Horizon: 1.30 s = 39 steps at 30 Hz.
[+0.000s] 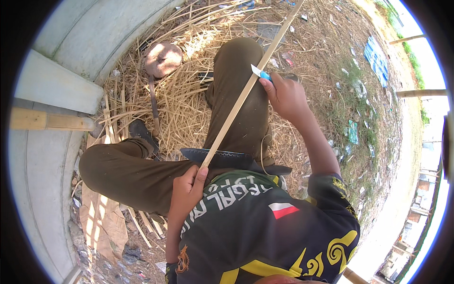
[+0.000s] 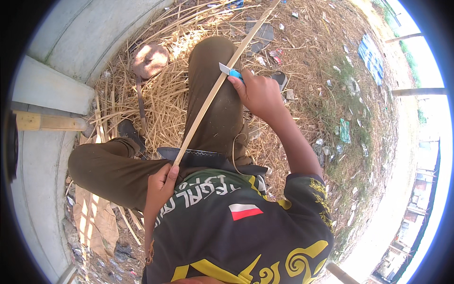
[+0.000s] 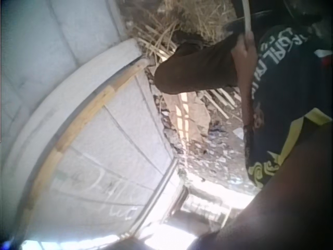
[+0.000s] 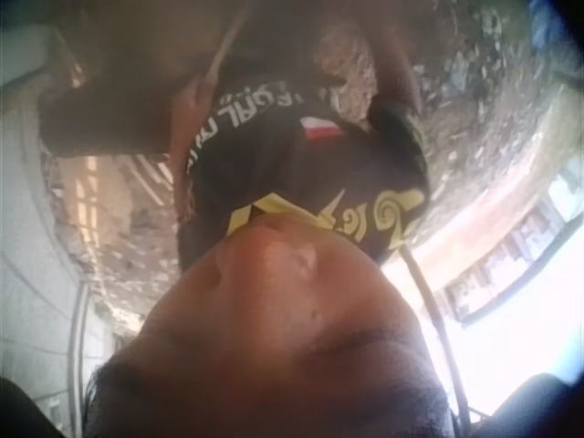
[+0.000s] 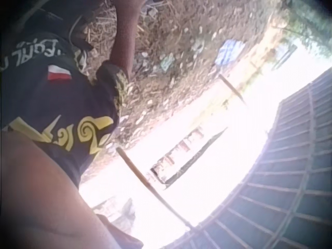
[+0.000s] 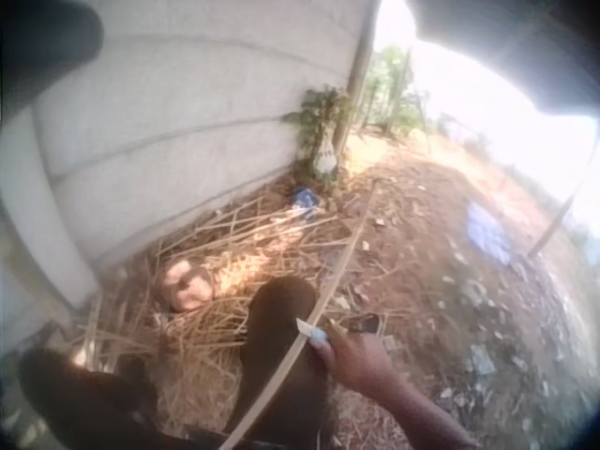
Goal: The person sits on the ground and uses a large knife to shave and smooth a long, thin bamboo stick. They hold the stick with one hand and repeatedly scrape the blade along its length to remove the outer layer and refine the surface.
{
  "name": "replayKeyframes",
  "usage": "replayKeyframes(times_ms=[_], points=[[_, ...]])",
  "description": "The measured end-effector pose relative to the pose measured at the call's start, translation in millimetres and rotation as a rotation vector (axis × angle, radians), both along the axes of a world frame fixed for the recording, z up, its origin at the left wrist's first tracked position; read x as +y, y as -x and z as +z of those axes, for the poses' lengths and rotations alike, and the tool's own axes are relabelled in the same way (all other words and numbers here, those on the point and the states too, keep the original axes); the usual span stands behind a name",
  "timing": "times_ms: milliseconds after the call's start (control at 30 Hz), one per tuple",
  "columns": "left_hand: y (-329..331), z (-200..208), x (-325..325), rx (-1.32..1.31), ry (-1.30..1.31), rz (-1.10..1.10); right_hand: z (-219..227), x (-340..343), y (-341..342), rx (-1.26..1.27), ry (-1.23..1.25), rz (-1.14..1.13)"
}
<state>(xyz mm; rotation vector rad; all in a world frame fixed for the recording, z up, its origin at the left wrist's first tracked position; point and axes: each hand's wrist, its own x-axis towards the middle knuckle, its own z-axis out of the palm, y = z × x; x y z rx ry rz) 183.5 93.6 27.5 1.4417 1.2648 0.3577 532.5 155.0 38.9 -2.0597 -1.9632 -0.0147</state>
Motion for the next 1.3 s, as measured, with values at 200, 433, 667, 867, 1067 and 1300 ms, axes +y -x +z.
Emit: replayKeyframes(times_ms=[200,433,667,867,1067,1300], points=[[0.3,-3.4,-3.7,-0.041,-0.015,0.026,-9.9,12.2,-11.7,-0.075,-0.151,0.072],[3.8,-8.3,-7.4,-0.015,-0.024,0.043,-17.3,66.6,-63.6,0.120,-0.124,-0.308],[13.3,-7.3,-16.6,-0.008,-0.057,0.109,-33.7,91.2,-175.6,0.287,-0.143,-0.545],[8.0,1.8,-9.3,0.098,-0.102,0.091,-3.3,22.9,-22.1,0.385,0.007,-0.041],[3.5,2.7,-3.3,0.069,-0.168,0.041,-2.2,-8.2,4.8,0.043,-0.006,0.049],[1.3,-1.3,-4.5,0.075,-0.217,0.036,-6.3,6.4,-11.3,-0.048,-0.034,0.097]])
